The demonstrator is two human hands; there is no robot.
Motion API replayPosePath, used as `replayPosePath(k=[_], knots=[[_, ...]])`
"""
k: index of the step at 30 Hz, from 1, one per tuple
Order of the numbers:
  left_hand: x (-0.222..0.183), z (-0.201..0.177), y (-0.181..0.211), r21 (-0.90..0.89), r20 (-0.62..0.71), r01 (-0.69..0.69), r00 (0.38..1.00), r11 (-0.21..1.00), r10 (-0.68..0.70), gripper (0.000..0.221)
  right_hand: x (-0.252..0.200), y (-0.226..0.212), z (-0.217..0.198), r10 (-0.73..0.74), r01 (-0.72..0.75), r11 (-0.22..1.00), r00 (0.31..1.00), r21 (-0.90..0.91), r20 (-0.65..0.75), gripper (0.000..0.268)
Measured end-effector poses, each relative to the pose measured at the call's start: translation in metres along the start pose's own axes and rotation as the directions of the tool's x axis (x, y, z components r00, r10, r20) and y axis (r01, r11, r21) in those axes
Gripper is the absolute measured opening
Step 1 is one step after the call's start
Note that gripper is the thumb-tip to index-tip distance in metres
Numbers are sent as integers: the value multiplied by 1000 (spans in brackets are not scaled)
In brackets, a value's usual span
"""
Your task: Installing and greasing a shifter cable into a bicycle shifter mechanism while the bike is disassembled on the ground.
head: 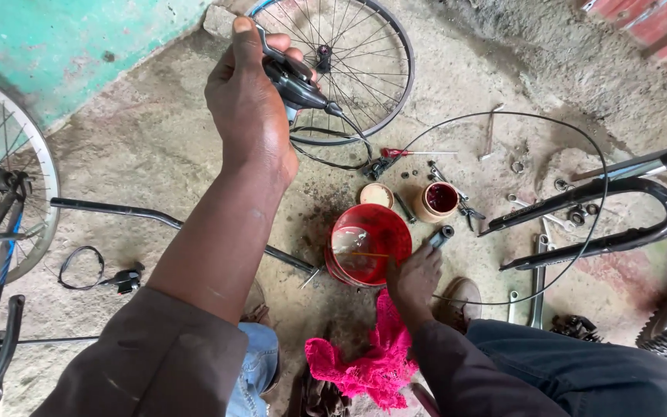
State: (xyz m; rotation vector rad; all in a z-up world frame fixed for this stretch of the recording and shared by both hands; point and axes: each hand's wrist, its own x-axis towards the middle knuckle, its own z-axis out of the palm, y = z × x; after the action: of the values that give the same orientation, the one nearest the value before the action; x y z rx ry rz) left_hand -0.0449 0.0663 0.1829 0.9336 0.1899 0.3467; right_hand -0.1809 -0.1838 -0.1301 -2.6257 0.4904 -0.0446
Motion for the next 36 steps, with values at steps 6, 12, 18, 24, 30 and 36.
replayPosePath(k=[6,12,18,24,30,36], knots=[[-1,4,-1,-10,-14,-17,1000,1000,17,41,58,-10,53,-485,540,833,816,-117,315,21],[-3,11,-1,25,-32,20,999,999,-20,41,73,76,159,-887,832,224,390,-508,247,21],[1,7,-2,29,-21,-5,1000,1000,6,42,49,47,99,-528,591,788,793,-175,304,28],[-2,15,-8,-16,-21,-9,1000,1000,9,36,17,71,92,-431,500,832,856,-241,287,31],[-10,17,-4,-44,30,7,1000,999,-6,35,14,136,137,-471,525,770,851,-363,233,51],[-12,21,-3,58,-82,158,985,986,-153,40,42,153,200,-513,676,491,734,-550,444,49]])
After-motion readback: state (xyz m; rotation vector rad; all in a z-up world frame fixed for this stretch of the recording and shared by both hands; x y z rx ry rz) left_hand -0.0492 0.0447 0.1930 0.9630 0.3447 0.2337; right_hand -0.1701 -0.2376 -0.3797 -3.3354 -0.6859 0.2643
